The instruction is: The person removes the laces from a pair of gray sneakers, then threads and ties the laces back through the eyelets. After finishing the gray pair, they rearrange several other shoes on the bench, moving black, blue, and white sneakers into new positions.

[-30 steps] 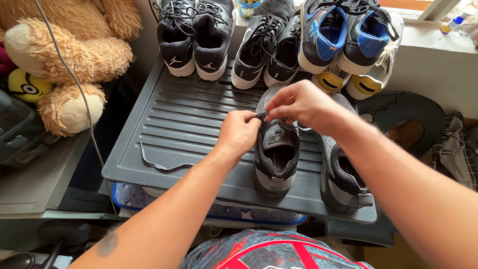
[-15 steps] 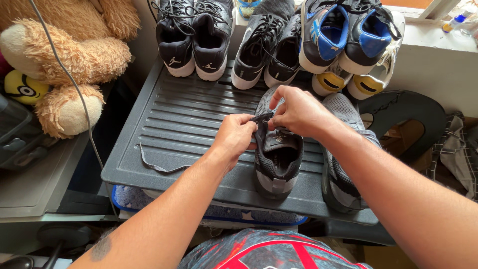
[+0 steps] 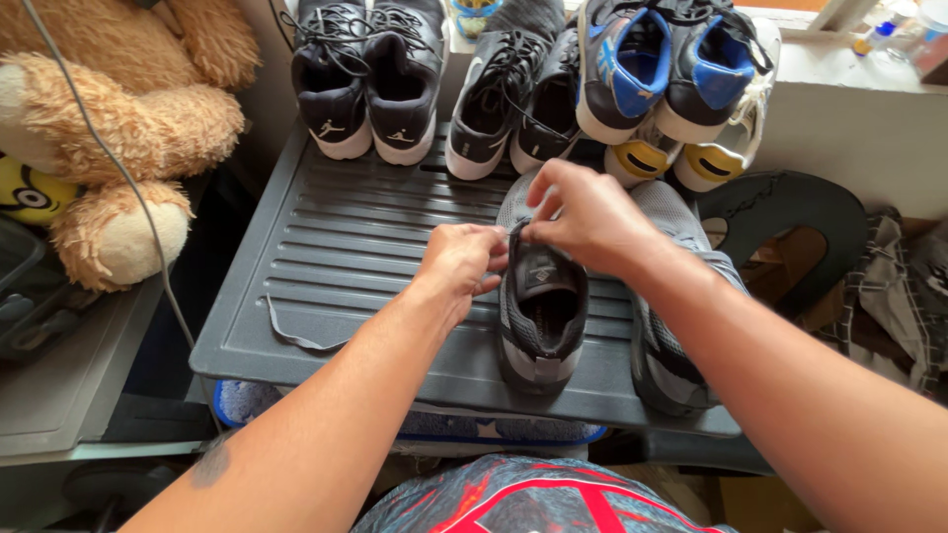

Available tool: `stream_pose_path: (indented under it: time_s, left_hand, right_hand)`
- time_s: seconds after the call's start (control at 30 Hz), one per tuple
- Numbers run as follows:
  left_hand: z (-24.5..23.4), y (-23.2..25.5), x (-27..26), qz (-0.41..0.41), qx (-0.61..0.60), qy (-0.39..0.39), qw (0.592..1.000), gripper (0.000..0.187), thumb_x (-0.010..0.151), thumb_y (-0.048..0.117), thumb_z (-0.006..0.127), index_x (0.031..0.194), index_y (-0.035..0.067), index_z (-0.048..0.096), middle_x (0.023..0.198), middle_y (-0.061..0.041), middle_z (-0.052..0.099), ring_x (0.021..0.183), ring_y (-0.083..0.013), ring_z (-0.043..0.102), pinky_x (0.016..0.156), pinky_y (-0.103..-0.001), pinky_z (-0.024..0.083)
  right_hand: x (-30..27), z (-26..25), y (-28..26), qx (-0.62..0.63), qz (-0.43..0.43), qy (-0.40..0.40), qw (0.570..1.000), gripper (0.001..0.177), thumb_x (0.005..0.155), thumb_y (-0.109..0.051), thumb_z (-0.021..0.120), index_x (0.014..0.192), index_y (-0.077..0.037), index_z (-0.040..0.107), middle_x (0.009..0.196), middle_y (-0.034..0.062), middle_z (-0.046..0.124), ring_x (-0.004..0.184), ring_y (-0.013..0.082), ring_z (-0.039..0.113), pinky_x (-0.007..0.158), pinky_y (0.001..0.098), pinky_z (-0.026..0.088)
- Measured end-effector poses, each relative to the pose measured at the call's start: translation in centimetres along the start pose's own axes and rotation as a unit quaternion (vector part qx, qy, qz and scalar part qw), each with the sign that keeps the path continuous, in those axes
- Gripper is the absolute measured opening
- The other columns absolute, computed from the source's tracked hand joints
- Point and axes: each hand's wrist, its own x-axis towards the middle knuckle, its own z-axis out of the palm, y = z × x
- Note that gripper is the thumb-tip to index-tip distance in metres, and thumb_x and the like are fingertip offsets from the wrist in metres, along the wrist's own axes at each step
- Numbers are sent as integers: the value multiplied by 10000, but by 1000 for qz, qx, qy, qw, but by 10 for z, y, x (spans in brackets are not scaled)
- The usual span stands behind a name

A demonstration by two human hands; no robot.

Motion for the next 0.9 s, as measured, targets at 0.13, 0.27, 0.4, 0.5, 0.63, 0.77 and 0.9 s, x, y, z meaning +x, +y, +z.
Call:
stream_pose_path:
  time_s: [0.13, 0.27, 0.4, 0.5, 0.63, 0.77, 0.9]
  left_hand:
    - [-10, -8, 4, -5, -71, 14, 997, 238, 952, 193, 638, 1106, 17, 685, 973, -85, 687, 869, -195, 681, 767, -394, 567]
    - [-26, -11, -1, 10, -137, 21, 990, 221, 959, 154, 624, 1106, -10, 637, 973, -114, 672, 882, -229, 687, 782, -443, 568]
    - [-48, -11, -11, 12, -168, 72, 983, 195, 967, 144, 600, 1091, -5, 613, 963, -120, 672, 891, -246, 700, 805, -477, 585]
    - [-72, -11, -24, 39, -202, 92, 974, 178, 977, 134, 593, 1078, -10, 617, 961, -124, 663, 892, -254, 695, 818, -483, 587]
    - [-109, -11, -46, 46, -237, 145, 960, 182, 986, 129, 587, 1096, -16, 590, 972, -133, 647, 893, -270, 688, 813, -493, 581]
    - [-144, -15, -66, 44, -276, 196, 940, 198, 989, 109, 590, 1134, -19, 545, 984, -142, 631, 909, -277, 681, 823, -493, 579]
    - [-181, -22, -83, 58, -297, 239, 923, 205, 999, 107, 578, 1157, -19, 543, 996, -133, 636, 915, -273, 677, 831, -480, 563]
  right_hand:
    - [-23, -32, 0, 18, 90, -6, 996, 438, 739, -318, 905, 892, -3, 643, 688, 39, 619, 620, 198, 617, 529, 372, 496]
    - [-41, -33, -5, 42, 216, -117, 968, 483, 756, -373, 869, 748, 19, 586, 593, 91, 611, 497, 184, 629, 439, 336, 524]
    - [-49, -14, -10, -19, 263, -121, 957, 506, 837, -442, 789, 745, 12, 588, 604, 136, 675, 505, 217, 699, 468, 346, 566]
    - [-51, -4, -10, 8, 269, -115, 956, 482, 889, -398, 738, 781, 55, 612, 622, 154, 690, 515, 232, 717, 477, 366, 605]
    - [-52, 2, -9, 12, 288, -107, 952, 384, 934, -312, 664, 845, 57, 721, 655, 148, 704, 524, 231, 709, 504, 371, 612]
    - [-56, 4, -9, 29, 288, -85, 954, 340, 957, -218, 601, 896, 94, 722, 707, 155, 709, 539, 244, 707, 513, 383, 625]
    - [-57, 5, -10, 20, 294, -77, 952, 326, 960, -193, 583, 913, 91, 737, 723, 153, 719, 551, 238, 708, 528, 374, 624]
